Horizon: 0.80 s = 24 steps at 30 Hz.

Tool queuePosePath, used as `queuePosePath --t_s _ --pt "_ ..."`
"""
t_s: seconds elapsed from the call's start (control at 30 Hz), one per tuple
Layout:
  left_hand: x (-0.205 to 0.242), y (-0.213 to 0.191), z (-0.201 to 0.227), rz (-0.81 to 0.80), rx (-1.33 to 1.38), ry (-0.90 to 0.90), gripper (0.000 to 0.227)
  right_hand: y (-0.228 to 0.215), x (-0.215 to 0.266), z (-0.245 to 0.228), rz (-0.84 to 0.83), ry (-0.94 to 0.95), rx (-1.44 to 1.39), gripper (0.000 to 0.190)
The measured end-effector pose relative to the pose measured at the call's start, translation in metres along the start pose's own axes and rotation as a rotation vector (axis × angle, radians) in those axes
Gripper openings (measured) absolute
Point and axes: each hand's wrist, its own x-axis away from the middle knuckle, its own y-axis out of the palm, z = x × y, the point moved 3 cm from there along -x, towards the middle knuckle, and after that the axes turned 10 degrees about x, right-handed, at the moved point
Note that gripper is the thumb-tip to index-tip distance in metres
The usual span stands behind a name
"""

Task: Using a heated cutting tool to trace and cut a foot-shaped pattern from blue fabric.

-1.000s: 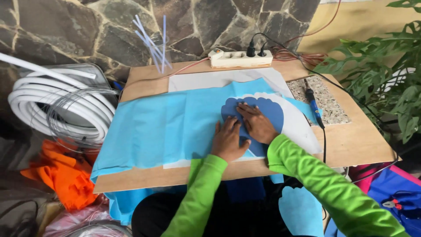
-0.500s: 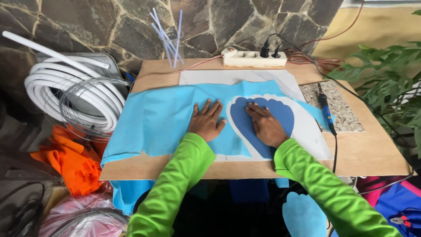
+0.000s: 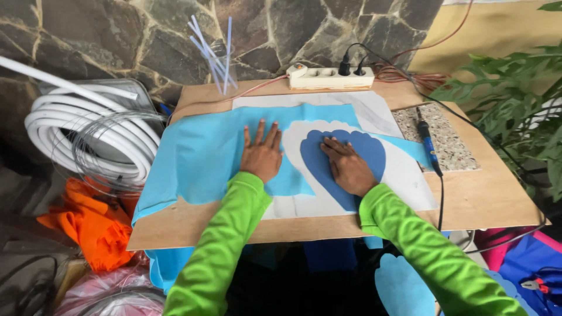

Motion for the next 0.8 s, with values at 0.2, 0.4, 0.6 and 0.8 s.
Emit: queuePosePath --t_s 0.2,0.4,0.6,0.8 --pt "0.030 -0.011 0.091 -0.037 0.355 0.242 0.054 -0.005 -0.002 0.003 0.041 0.060 -0.149 0.033" --pt "0.048 0.011 0.106 -0.098 0.307 0.163 0.049 -0.031 0.011 0.042 0.128 0.135 -0.602 0.033" --pt "0.051 0.014 0.106 -0.022 0.315 0.177 0.048 -0.101 0.059 0.007 0.038 0.104 -0.407 0.032" --pt "0.054 0.013 0.108 -0.014 0.328 0.162 0.046 -0.106 0.090 -0.027 -0.090 -0.236 -0.143 0.050"
